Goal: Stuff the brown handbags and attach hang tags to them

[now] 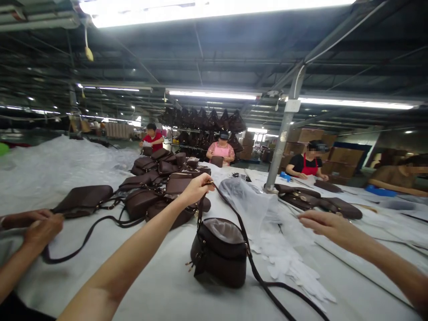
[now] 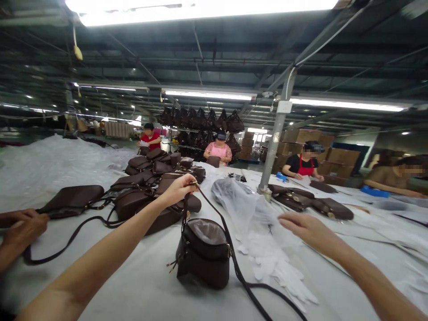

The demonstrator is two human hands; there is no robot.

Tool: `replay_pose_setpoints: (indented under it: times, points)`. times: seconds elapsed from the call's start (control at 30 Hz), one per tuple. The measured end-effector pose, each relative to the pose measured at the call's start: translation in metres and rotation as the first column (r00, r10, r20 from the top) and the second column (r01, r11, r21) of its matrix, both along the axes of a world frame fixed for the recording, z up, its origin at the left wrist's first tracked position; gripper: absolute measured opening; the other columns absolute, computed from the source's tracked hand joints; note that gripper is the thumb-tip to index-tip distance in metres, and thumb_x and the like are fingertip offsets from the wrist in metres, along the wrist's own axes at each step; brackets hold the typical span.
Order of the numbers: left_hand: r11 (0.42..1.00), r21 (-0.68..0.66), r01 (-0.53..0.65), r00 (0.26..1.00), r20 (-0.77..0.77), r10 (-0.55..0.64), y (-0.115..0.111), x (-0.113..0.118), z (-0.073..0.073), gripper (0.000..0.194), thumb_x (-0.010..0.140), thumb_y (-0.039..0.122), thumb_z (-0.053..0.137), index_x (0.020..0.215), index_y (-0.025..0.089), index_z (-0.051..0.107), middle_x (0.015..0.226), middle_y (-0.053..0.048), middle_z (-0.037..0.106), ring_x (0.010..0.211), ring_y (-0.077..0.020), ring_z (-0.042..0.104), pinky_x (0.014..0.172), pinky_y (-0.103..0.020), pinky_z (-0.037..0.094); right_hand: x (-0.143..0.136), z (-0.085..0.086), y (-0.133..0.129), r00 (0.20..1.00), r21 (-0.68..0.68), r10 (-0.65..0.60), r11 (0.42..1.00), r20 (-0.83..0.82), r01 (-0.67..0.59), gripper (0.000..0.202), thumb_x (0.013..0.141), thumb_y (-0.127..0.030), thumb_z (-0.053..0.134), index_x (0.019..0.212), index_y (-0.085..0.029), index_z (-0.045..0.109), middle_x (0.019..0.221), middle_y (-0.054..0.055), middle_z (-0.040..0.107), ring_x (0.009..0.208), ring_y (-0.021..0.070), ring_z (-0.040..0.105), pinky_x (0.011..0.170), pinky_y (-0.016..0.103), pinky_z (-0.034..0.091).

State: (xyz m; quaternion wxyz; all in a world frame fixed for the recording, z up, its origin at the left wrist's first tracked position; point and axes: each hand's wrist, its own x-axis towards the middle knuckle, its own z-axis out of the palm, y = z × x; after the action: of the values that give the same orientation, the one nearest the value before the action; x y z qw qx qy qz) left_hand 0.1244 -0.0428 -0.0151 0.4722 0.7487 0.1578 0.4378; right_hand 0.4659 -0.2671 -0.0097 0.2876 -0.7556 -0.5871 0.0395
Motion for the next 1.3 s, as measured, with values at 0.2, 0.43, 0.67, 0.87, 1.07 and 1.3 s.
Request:
replay_pose_setpoints:
  times: [0.2, 0.43, 0.67, 0.87, 1.07, 1.3]
  points:
    - [0.987, -0.109, 0.122, 0.992, -0.019, -0.125, -0.016, 0.006, 0.001, 0.021, 0.077, 0.023, 0.065, 0.090, 0.018, 0.050, 0.078, -0.002, 0.066, 0.067, -0.0154, 0.067, 0.061, -0.024, 0.049, -0.133, 0.000, 0.081, 0.850, 0.128, 0.448, 0.894, -0.275, -0.430, 0.075, 0.077, -0.042, 0.069, 0.144, -0.026, 0.039, 0.124, 0.008, 0.064, 0.114, 0.0272, 0.060, 0.095, 0.041, 0.049]
    - [0.979, -0.115, 0.171, 0.985, 0.025, -0.170, -0.003, -0.004, -0.005, 0.020, 0.071, 0.026, 0.067, 0.086, 0.014, 0.059, 0.062, 0.003, 0.060, 0.055, -0.0097, 0.056, 0.059, -0.022, 0.045, -0.193, 0.013, 0.129, 0.883, 0.173, 0.443, 0.868, 0.153, -0.466, 0.059, 0.084, -0.016, 0.054, 0.141, -0.019, 0.041, 0.091, 0.005, 0.066, 0.077, 0.0185, 0.063, 0.072, 0.031, 0.050]
    - [0.876, -0.320, 0.362, 0.891, -0.159, -0.426, 0.003, -0.020, -0.064, 0.027, 0.062, 0.023, 0.076, 0.087, 0.014, 0.070, 0.073, -0.002, 0.069, 0.070, -0.0141, 0.061, 0.072, -0.026, 0.044, -0.183, 0.088, 0.133, 0.462, -0.102, 0.316, 0.897, 0.829, -0.429, 0.019, 0.092, -0.022, 0.052, 0.088, -0.021, 0.071, 0.086, 0.006, 0.062, 0.065, 0.0122, 0.057, 0.054, 0.022, 0.033]
    - [0.922, -0.317, 0.220, 0.960, -0.097, -0.262, 0.003, -0.019, -0.104, 0.021, 0.064, 0.021, 0.070, 0.084, 0.013, 0.069, 0.071, -0.001, 0.066, 0.068, -0.0138, 0.057, 0.068, -0.025, 0.040, -0.151, 0.088, 0.128, 0.578, -0.108, 0.431, 0.854, 0.693, -0.508, 0.016, 0.090, -0.028, 0.056, 0.092, -0.021, 0.070, 0.081, 0.004, 0.066, 0.073, 0.0155, 0.060, 0.064, 0.024, 0.036]
    - [0.934, -0.337, 0.116, 0.989, -0.044, -0.139, -0.006, -0.021, -0.108, 0.020, 0.069, 0.027, 0.067, 0.082, 0.012, 0.065, 0.059, 0.003, 0.055, 0.057, -0.0099, 0.047, 0.059, -0.023, 0.032, -0.119, 0.065, 0.108, 0.633, -0.251, 0.644, 0.759, 0.429, -0.601, 0.026, 0.087, -0.035, 0.057, 0.068, -0.019, 0.065, 0.070, 0.003, 0.057, 0.065, 0.0139, 0.052, 0.059, 0.026, 0.033]
    - [0.946, -0.199, 0.255, 0.959, -0.073, -0.274, -0.036, 0.002, -0.059, 0.037, 0.065, 0.020, 0.075, 0.099, 0.015, 0.061, 0.084, -0.001, 0.061, 0.076, -0.0133, 0.055, 0.071, -0.024, 0.040, -0.130, 0.050, 0.096, 0.728, -0.110, 0.455, 0.806, -0.513, -0.581, 0.048, 0.079, -0.064, 0.057, 0.070, -0.017, 0.052, 0.055, -0.006, 0.041, 0.043, 0.0053, 0.030, 0.039, 0.020, 0.020]
